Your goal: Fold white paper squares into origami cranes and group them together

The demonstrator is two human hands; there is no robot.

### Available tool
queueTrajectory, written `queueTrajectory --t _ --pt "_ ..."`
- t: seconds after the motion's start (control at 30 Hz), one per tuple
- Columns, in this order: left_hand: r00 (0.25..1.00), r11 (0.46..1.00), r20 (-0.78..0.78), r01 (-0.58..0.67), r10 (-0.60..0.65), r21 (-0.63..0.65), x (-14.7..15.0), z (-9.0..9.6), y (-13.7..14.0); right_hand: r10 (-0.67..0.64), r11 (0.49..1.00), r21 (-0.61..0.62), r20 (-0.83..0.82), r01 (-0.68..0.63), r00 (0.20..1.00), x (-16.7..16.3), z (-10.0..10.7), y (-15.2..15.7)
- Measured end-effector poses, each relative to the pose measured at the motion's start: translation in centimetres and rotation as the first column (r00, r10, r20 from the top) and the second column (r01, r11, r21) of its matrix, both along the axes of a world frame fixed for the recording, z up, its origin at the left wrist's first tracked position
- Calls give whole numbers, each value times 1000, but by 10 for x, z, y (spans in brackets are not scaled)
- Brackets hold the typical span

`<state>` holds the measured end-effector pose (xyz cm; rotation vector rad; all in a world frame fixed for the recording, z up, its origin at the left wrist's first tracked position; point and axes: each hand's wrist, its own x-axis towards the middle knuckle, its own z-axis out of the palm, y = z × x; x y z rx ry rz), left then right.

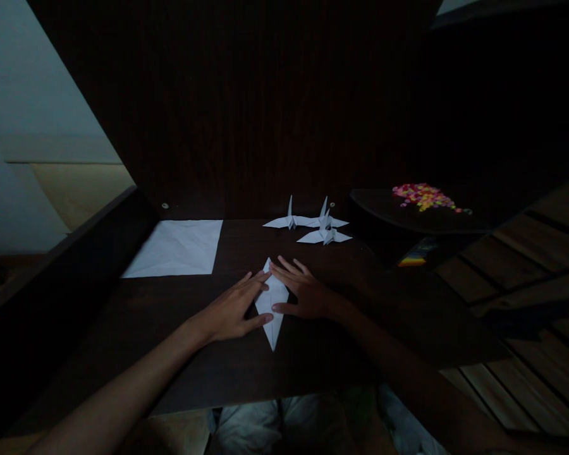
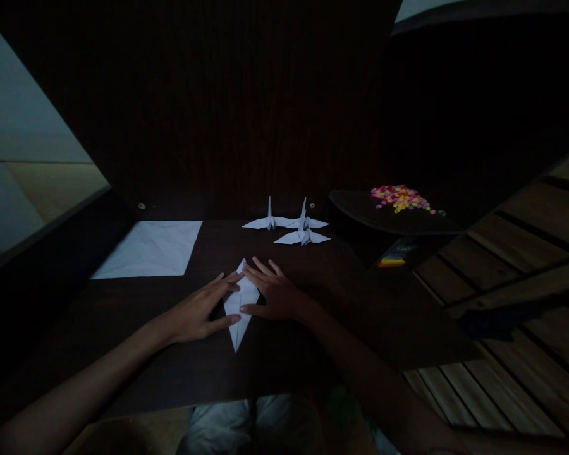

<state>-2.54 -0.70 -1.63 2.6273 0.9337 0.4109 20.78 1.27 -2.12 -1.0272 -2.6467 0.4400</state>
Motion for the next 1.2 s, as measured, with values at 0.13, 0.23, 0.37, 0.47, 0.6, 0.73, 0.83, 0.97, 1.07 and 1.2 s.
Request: queueTrajectory --t 0.13,0.23,0.37,0.47,0.6,0.73,0.83,0.97,1.07,1.2 --pt "1000 1000 -18 11 -11 11 -1 -4 2 -4 1000 24 -13 5 1000 -1 -1 -1" --pt "998 998 -55 28 -25 49 -1 -6 4 -13 999 48 14 12 1000 -2 -3 0" --pt "995 995 -87 46 -38 93 -1 -4 3 -15 997 72 54 11 998 -3 -3 0" --pt "993 994 -106 57 -47 96 0 -2 2 -14 997 78 69 9 997 -4 0 -1" --pt "993 995 -104 63 -54 78 0 -1 2 -25 995 94 90 17 996 -5 1 -2" --pt "994 996 -78 80 -77 31 -4 -1 7 -27 992 125 91 15 995 -5 -4 0" --pt "999 998 -16 29 -29 47 -9 -3 13 -30 988 152 70 19 997 -4 -8 2" --pt "991 982 13 -131 130 136 -12 -8 18 -130 980 151 -18 131 991 -5 -15 3" --pt "978 971 8 -208 208 116 -11 -9 19 -198 973 102 -95 207 976 -6 -19 5" --pt "974 975 47 -221 220 20 -8 -5 18 -170 980 61 -254 191 952 -6 -18 8"
